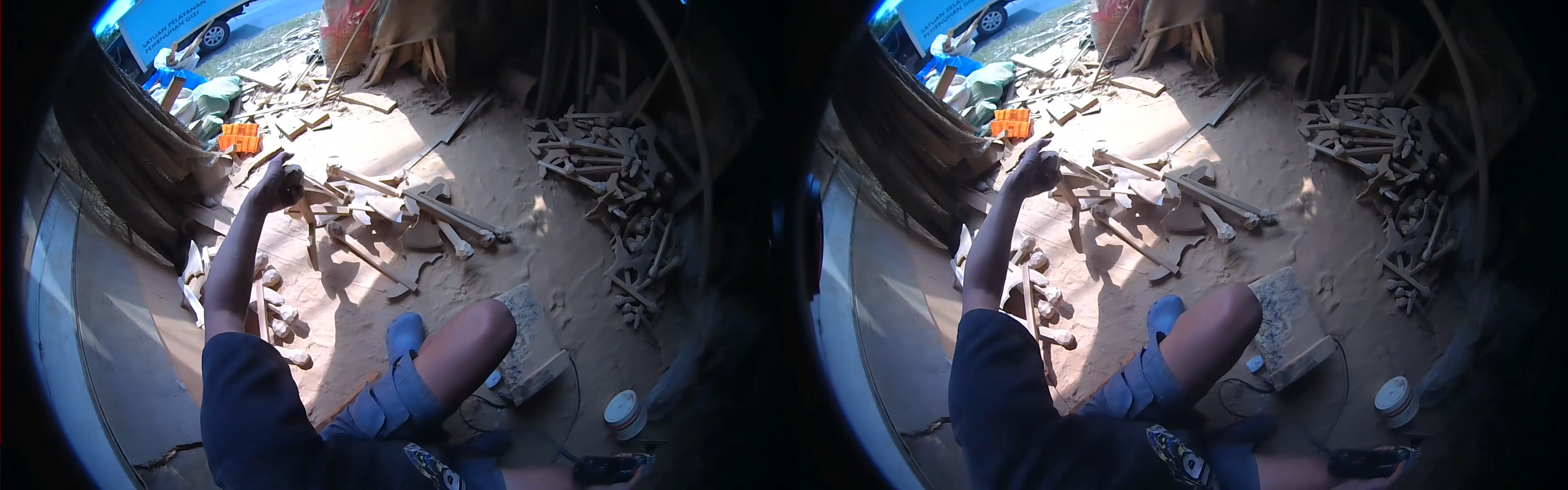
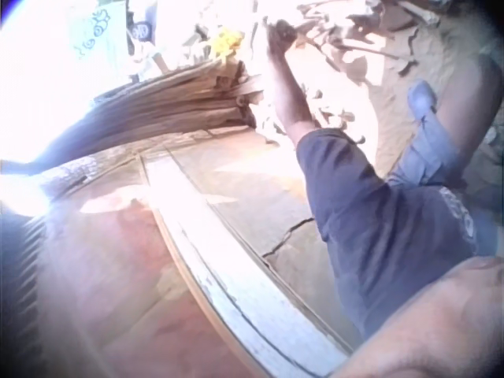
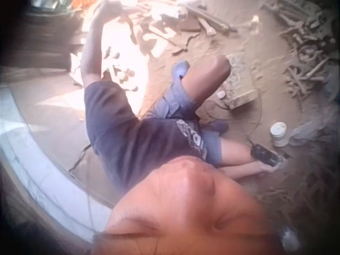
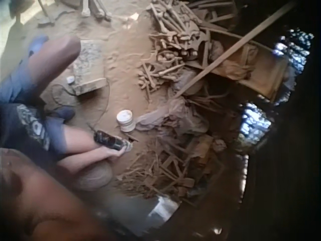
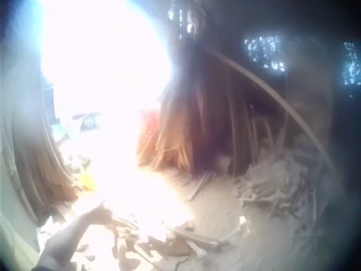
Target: The person sands a wooden axe-shaped object using a power sander, holding the wood piece by hand and turning it over to sand different sides and edges.
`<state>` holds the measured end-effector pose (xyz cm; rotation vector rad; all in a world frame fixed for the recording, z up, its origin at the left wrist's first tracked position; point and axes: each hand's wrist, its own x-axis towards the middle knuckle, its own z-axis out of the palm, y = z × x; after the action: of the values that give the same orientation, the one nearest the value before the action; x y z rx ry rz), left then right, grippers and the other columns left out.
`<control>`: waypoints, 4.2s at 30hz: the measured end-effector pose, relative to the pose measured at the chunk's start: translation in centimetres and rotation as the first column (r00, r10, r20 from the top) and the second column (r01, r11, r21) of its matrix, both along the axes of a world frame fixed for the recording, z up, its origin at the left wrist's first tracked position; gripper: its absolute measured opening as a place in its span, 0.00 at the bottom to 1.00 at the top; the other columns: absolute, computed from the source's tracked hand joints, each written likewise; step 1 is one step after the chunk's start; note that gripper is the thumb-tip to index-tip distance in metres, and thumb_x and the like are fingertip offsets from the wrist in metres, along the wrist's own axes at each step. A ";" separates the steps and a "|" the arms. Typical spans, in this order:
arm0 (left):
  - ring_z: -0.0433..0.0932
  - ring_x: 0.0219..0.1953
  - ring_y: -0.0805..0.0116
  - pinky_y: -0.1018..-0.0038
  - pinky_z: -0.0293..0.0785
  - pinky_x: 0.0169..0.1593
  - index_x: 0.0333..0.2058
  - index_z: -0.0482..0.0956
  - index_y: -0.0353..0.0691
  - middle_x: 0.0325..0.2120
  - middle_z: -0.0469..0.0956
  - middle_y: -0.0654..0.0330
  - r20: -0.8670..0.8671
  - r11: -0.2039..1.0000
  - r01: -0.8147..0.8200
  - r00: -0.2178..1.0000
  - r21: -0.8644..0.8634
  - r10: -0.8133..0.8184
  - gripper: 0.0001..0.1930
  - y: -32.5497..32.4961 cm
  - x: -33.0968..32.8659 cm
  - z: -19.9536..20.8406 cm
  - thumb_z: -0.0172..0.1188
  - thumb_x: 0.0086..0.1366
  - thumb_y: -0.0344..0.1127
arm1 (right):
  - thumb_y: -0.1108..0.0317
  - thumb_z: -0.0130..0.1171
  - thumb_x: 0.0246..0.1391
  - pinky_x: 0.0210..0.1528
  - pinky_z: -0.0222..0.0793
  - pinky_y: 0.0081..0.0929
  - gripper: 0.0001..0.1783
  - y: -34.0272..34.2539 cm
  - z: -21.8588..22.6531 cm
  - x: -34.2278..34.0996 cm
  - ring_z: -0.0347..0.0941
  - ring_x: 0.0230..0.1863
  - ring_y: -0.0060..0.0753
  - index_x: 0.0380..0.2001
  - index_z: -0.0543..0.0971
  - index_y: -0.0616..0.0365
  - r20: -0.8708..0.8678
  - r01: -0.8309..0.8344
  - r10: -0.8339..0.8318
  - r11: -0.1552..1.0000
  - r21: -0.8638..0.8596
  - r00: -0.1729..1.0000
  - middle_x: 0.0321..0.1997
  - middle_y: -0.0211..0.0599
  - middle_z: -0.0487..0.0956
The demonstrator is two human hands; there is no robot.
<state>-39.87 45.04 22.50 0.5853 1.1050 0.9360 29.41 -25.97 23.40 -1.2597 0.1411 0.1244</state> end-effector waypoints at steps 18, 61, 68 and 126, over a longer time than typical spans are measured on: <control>0.82 0.34 0.68 0.71 0.81 0.35 0.59 0.73 0.36 0.37 0.79 0.56 -0.642 0.969 0.086 0.734 -0.233 -0.220 0.19 -35.8 -7.4 -16.5 0.64 0.72 0.31 | 0.50 0.59 0.70 0.46 0.81 0.35 0.25 -5.1 -1.8 3.1 0.81 0.41 0.39 0.49 0.81 0.65 -0.022 -0.102 0.108 0.978 0.184 0.994 0.42 0.43 0.84; 0.82 0.41 0.67 0.64 0.79 0.45 0.50 0.83 0.38 0.38 0.84 0.56 -0.724 -0.181 0.853 0.282 0.490 -0.629 0.15 -22.9 49.1 -11.4 0.70 0.67 0.37 | 0.63 0.71 0.62 0.47 0.81 0.41 0.28 0.0 1.0 -3.0 0.82 0.41 0.36 0.60 0.73 0.62 0.054 -0.210 0.218 0.969 -0.127 0.974 0.44 0.40 0.82; 0.85 0.39 0.43 0.53 0.80 0.42 0.38 0.82 0.44 0.31 0.83 0.49 -0.841 -0.090 0.926 0.288 0.367 -0.458 0.10 -29.1 46.9 -20.0 0.67 0.61 0.40 | 0.59 0.81 0.53 0.54 0.77 0.32 0.39 9.5 -1.8 -4.9 0.80 0.48 0.30 0.58 0.70 0.64 0.143 -0.376 0.473 0.821 -0.430 0.870 0.50 0.41 0.82; 0.85 0.36 0.42 0.52 0.80 0.42 0.39 0.88 0.49 0.32 0.87 0.50 -0.809 0.025 0.869 0.471 0.495 -0.351 0.16 -27.1 48.3 -23.8 0.65 0.57 0.49 | 0.62 0.81 0.48 0.65 0.73 0.39 0.51 22.4 -7.2 -11.2 0.78 0.60 0.42 0.71 0.65 0.67 0.123 -0.518 0.777 0.519 -0.680 0.617 0.62 0.52 0.77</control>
<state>8.40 17.92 -1.28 2.2268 0.4154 0.4100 18.17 -3.57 16.21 -1.8961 -0.7811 0.5163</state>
